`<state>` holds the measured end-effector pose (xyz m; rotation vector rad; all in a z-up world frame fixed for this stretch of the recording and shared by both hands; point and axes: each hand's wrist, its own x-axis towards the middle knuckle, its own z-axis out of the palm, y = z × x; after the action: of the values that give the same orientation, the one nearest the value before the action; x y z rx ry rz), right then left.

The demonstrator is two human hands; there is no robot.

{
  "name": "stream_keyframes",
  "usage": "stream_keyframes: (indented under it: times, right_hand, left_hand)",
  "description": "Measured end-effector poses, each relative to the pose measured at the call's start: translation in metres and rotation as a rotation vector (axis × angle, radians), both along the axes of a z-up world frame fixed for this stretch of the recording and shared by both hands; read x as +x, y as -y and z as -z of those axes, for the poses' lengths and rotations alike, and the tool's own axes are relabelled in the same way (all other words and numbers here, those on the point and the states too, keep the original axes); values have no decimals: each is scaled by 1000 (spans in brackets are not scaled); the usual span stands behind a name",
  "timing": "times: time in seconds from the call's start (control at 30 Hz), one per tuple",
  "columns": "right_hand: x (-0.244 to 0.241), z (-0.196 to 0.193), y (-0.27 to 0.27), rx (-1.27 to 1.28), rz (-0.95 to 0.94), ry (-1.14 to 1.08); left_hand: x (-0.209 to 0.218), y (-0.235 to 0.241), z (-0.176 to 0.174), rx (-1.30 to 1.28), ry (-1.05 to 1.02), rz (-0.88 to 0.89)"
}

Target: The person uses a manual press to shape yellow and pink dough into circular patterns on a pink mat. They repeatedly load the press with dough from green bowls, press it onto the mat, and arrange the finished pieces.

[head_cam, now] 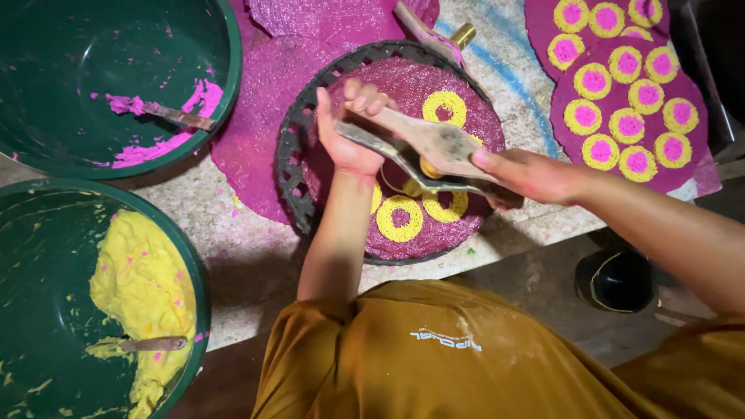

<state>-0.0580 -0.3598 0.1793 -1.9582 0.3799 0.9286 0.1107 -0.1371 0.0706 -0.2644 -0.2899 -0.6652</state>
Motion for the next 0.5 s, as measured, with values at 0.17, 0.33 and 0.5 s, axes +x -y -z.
stream_keyframes:
  times: [0.17, 0.33, 0.5]
  right_hand:
    - [21, -3, -32, -145, -39, 78]
    - [26, -15, -34, -269, -58, -10]
    - [28, -20, -23, -464, -77, 77]
  left_hand:
    - [18, -16, 23, -76, 24, -35]
    - [6, -3, 41, 30, -82, -94]
    - [13, 20, 41, -5, -115, -65]
